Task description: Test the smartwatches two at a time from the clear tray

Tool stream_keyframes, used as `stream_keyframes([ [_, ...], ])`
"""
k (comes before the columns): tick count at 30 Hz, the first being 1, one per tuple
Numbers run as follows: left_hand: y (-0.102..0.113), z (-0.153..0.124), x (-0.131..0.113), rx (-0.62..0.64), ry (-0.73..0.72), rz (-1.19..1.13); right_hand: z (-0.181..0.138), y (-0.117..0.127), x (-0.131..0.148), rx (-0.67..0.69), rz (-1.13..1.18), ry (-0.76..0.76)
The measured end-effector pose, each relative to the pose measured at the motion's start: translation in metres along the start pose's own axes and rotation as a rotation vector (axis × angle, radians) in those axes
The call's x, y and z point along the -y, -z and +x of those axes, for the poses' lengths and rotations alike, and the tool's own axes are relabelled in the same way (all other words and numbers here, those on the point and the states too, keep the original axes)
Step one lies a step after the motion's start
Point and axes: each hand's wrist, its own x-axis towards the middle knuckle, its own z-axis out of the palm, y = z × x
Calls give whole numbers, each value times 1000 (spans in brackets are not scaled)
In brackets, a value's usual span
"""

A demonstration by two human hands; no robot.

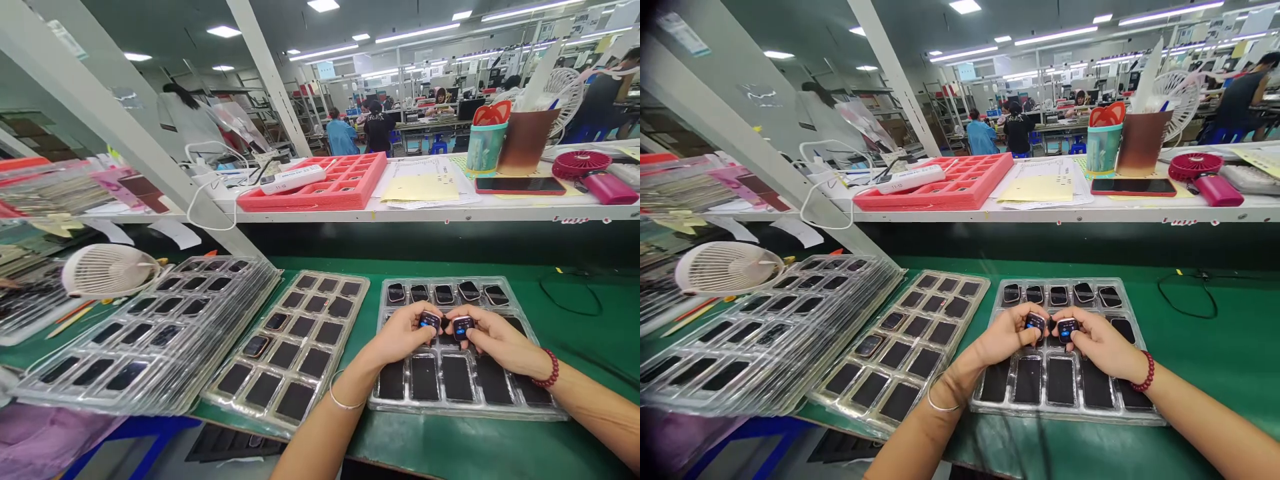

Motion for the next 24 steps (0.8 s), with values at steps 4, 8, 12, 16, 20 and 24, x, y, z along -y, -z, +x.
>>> stream_keyframes([
  [4, -1, -1, -1, 15, -34, -40, 1, -2, 3, 5, 51, 60],
  [8, -1, -1, -1, 3, -10, -52, 1, -3, 2, -2, 34, 42],
  [12, 1, 0, -3, -32, 51, -35, 0, 1, -2, -23, 34, -46],
  [16, 1, 0, -3, -72, 49, -20, 0, 3, -3, -46, 43, -49],
  [20, 0, 0, -1, -48, 20, -38, -1, 1, -2, -63, 18, 10],
  [24, 0, 0, -2, -55, 55, -25, -1, 2, -5, -49, 37, -54],
])
